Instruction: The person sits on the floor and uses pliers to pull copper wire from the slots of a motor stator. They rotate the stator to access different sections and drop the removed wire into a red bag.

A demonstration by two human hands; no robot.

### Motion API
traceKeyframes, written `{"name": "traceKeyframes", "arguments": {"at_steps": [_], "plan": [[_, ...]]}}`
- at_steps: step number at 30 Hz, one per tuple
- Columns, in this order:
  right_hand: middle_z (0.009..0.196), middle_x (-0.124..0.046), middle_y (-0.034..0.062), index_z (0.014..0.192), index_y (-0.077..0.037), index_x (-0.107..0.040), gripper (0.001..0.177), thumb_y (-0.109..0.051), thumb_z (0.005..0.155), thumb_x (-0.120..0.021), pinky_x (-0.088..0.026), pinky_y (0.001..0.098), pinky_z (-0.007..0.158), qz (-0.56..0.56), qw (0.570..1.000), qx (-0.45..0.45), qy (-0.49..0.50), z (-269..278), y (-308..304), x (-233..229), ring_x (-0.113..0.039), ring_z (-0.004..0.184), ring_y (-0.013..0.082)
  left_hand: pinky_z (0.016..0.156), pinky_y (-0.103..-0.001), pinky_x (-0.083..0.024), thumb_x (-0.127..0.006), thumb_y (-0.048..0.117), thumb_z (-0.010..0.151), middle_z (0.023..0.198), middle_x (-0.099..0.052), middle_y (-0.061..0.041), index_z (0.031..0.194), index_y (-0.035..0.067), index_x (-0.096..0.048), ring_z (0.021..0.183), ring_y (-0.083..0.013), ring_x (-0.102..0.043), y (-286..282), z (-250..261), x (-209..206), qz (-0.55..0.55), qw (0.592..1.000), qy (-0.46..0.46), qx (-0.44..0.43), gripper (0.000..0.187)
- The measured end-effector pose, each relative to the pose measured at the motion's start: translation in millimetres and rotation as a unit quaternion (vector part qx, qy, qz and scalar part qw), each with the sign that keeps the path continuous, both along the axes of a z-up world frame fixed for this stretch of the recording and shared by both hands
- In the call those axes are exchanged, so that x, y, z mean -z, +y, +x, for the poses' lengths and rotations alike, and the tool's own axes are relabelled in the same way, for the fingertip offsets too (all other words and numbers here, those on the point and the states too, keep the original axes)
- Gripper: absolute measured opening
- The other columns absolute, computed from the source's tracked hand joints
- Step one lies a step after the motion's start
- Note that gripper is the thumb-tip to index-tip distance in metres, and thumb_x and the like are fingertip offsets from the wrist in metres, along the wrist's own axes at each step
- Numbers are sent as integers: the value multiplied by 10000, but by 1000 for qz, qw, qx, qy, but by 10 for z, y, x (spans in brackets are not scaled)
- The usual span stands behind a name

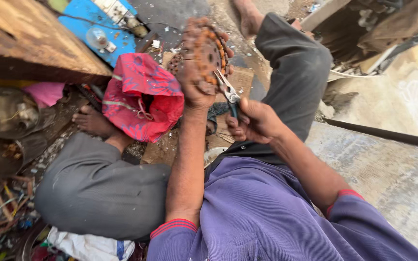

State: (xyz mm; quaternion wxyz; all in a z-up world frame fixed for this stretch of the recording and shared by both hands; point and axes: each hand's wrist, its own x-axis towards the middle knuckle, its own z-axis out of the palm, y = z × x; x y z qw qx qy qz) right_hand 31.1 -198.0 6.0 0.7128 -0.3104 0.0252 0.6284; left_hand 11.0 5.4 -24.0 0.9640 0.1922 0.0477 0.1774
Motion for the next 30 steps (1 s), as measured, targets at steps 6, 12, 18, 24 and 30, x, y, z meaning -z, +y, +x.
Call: {"name": "traceKeyframes", "arguments": {"at_steps": [6, 12, 18, 24, 30], "plan": [[760, -617, 164, 886, -2, -674, 264, -249, 970, -716, -470, 449, 616, -334, 580, 26, -742, 98, -90, 142, -603, 678, 359, 998, -417, -522, -902, 439, 809, 1334, -473, -149, 1583, 44, -306, 1141, -287, -522, -15, -27, -30, 535, 812, 146, -181, 1054], [791, -617, 285, 781, 52, -643, 385, -244, 978, -790, -484, 520, 662, -422, 493, 2, -761, 566, -176, 136, -625, 781, 484, 1069, -383, -485, -800, 490, 991, 1347, -583, -105, 1533, 62, -453, 1171, -230, -558, 74, 9, 203, 270, 951, 95, -112, 773], [770, -628, 271, 789, 28, -667, 358, -285, 935, -764, -501, 534, 686, -365, 541, -96, -751, 400, -102, 189, -633, 749, 475, 624, -461, -591, -665, 672, 862, 1096, -647, -131, 1329, 123, -534, 887, -294, -697, 245, -8, 219, -51, 993, 101, -12, 732], [984, -695, 213, 929, -40, -706, 99, -128, 901, -669, -538, 510, 817, -261, 492, -216, -802, -209, 742, 732, -671, 920, 420, 628, -417, -607, -697, 660, 847, 1124, -610, -105, 1342, 114, -503, 888, -266, -670, 65, 13, 13, -15, 989, 145, -6, 762], [1296, -527, 231, 1065, 3, -670, 283, -167, 850, -600, -458, 603, 976, -97, 301, -62, -947, -578, 1257, 1043, -516, 1235, 490, 631, -375, -614, -718, 667, 803, 1134, -526, -84, 1435, 144, -410, 935, -208, -627, -68, -3, -218, 82, 987, 135, 8, 876]]}}
